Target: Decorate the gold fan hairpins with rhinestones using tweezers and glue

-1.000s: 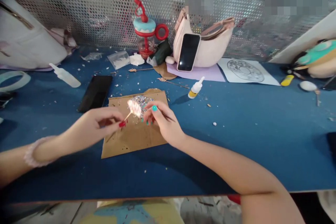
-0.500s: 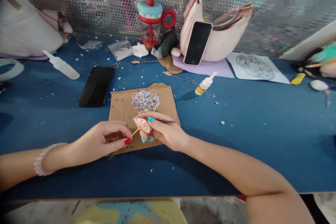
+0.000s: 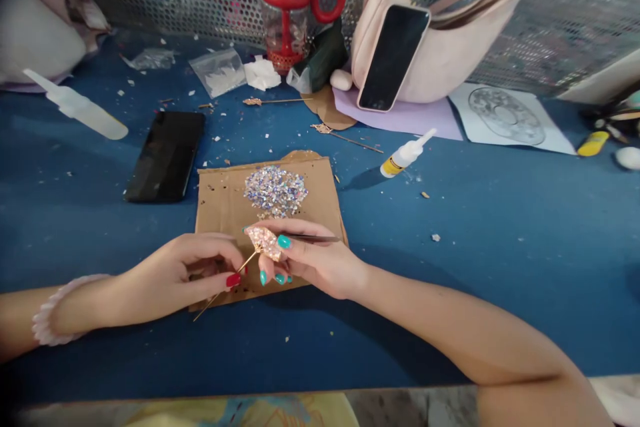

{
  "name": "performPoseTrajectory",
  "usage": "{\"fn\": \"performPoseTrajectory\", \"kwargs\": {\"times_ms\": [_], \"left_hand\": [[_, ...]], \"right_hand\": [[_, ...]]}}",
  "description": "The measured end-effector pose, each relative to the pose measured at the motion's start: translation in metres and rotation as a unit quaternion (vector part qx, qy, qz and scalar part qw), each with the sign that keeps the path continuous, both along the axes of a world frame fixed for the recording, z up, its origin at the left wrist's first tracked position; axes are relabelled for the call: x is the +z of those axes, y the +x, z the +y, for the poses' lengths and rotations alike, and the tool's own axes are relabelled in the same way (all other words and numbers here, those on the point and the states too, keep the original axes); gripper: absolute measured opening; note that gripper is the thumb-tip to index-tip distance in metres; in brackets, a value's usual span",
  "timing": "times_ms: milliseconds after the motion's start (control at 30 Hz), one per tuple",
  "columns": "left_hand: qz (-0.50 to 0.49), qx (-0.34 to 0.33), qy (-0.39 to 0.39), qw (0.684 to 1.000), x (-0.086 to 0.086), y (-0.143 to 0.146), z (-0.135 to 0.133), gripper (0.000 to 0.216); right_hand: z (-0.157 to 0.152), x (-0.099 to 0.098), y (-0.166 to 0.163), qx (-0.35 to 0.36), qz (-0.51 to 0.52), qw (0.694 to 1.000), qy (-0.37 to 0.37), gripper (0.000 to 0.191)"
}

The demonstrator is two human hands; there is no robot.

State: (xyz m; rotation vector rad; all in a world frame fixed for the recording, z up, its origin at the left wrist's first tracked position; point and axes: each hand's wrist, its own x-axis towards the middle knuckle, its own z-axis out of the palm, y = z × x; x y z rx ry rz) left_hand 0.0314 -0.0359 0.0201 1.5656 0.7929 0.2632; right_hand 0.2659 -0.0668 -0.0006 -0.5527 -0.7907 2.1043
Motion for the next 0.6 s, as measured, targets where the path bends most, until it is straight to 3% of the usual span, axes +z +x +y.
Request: {"fn": "performPoseTrajectory", "kwargs": {"times_ms": [600], "left_hand": [[0.001, 0.000, 0.015, 1.000, 0.0014, -0.0018, -0.0013, 0.012]], "right_hand": [[-0.0032, -0.0001, -0.0009, -0.034, -0.026, 0.999, 0.029, 0.023]]}}
